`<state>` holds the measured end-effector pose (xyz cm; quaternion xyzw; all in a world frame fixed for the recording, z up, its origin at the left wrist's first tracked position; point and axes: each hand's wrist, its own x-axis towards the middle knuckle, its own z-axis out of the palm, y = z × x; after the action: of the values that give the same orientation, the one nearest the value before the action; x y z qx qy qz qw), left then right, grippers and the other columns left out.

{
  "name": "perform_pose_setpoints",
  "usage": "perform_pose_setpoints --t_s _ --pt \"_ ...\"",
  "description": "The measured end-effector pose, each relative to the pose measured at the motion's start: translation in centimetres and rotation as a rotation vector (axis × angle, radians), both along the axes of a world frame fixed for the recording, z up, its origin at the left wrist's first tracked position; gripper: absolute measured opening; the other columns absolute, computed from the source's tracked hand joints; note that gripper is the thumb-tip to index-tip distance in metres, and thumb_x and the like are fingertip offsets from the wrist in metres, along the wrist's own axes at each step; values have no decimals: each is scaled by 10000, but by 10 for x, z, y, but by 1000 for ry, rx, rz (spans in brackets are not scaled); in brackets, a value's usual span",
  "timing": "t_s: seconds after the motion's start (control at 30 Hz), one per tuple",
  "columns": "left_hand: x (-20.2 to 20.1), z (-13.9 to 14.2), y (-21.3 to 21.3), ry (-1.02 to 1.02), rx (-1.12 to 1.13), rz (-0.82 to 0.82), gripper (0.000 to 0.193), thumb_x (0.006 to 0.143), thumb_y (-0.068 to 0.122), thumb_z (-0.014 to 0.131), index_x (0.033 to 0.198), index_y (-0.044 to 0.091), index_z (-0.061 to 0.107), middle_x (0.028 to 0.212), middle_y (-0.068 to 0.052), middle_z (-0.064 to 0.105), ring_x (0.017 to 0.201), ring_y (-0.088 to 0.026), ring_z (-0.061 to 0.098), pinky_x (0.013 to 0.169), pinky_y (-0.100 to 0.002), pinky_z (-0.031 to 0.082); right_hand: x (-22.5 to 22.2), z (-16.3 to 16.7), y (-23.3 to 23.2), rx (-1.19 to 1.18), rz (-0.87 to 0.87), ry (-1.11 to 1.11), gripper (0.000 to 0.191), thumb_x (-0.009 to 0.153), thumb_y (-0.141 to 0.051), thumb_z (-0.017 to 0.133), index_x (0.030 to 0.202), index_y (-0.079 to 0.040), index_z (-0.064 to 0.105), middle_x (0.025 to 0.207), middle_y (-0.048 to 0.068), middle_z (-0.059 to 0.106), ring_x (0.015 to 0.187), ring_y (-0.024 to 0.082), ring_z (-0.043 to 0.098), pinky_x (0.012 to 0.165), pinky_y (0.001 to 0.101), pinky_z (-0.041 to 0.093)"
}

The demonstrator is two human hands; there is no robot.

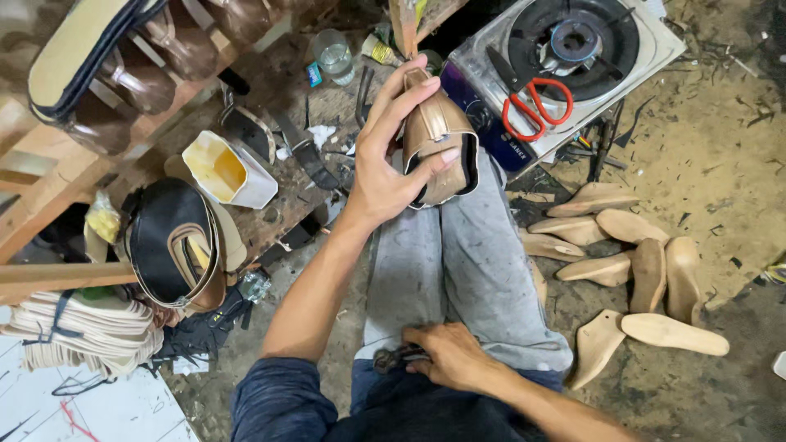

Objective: The person inserts a wooden insole into a brown shoe upper and uses pliers and a hammer to secure the insole to the shoe. The person repeatedly taps the insole and edges to ensure a tight fit.

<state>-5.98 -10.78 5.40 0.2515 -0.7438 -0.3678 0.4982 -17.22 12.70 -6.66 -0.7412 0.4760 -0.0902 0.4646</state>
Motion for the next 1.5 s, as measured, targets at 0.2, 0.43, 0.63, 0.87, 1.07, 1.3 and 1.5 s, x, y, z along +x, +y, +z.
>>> perform_pose_setpoints --t_s 0.2,0.43,0.63,0.87,1.07,1.3,1.5 --pt "-11 3 9 -61 -75 18 687 807 60 903 1420 132 601 1595 -148 425 1478 -313 488 1253 -401 411 -71 36 -35 -241 -242 -343 399 986 -247 717 1245 55 677 1225 270 633 1138 377 622 943 492 476" --pt "-28 3 32 -82 -127 38 662 798 58 919 1383 176 631 1624 -154 421 1436 -328 519 1218 -396 437 -122 103 -55 337 -545 -626 194 1025 -55 668 1157 14 543 1165 205 640 942 301 691 880 442 579" --pt "-35 4 48 -129 -173 33 681 784 -4 868 1388 206 634 1619 -155 417 1435 -355 508 1201 -417 457 -116 169 -59 -120 -384 -459 285 963 -44 605 1247 -28 588 1338 107 669 1244 198 615 1066 330 450" --pt "-41 7 52 -166 -257 45 701 763 10 881 1385 210 628 1619 -165 414 1444 -378 486 1203 -434 450 -131 220 -63 356 -526 -72 190 987 -234 626 1114 -93 642 879 93 671 740 208 681 720 339 564" --pt "-39 -1 33 -100 -189 24 723 747 28 915 1387 210 631 1620 -145 428 1497 -362 487 1209 -401 443 -88 169 -79 -233 -642 -134 174 1019 -213 560 969 -52 520 660 55 579 584 174 597 558 327 483" --pt "-33 2 2 -75 -65 2 684 784 -31 823 1414 143 623 1627 -144 452 1535 -321 466 1282 -407 386 -91 114 -114 -578 -481 -358 155 1018 -115 610 1129 -11 577 1019 155 687 962 287 690 865 376 526" --pt "-4 -29 18 32 141 56 591 916 78 737 1477 30 557 1607 -156 490 1538 -300 444 1300 -406 319 -95 97 -53 -60 -210 -243 199 929 -137 732 1104 -64 670 1022 84 766 986 204 747 881 321 558"
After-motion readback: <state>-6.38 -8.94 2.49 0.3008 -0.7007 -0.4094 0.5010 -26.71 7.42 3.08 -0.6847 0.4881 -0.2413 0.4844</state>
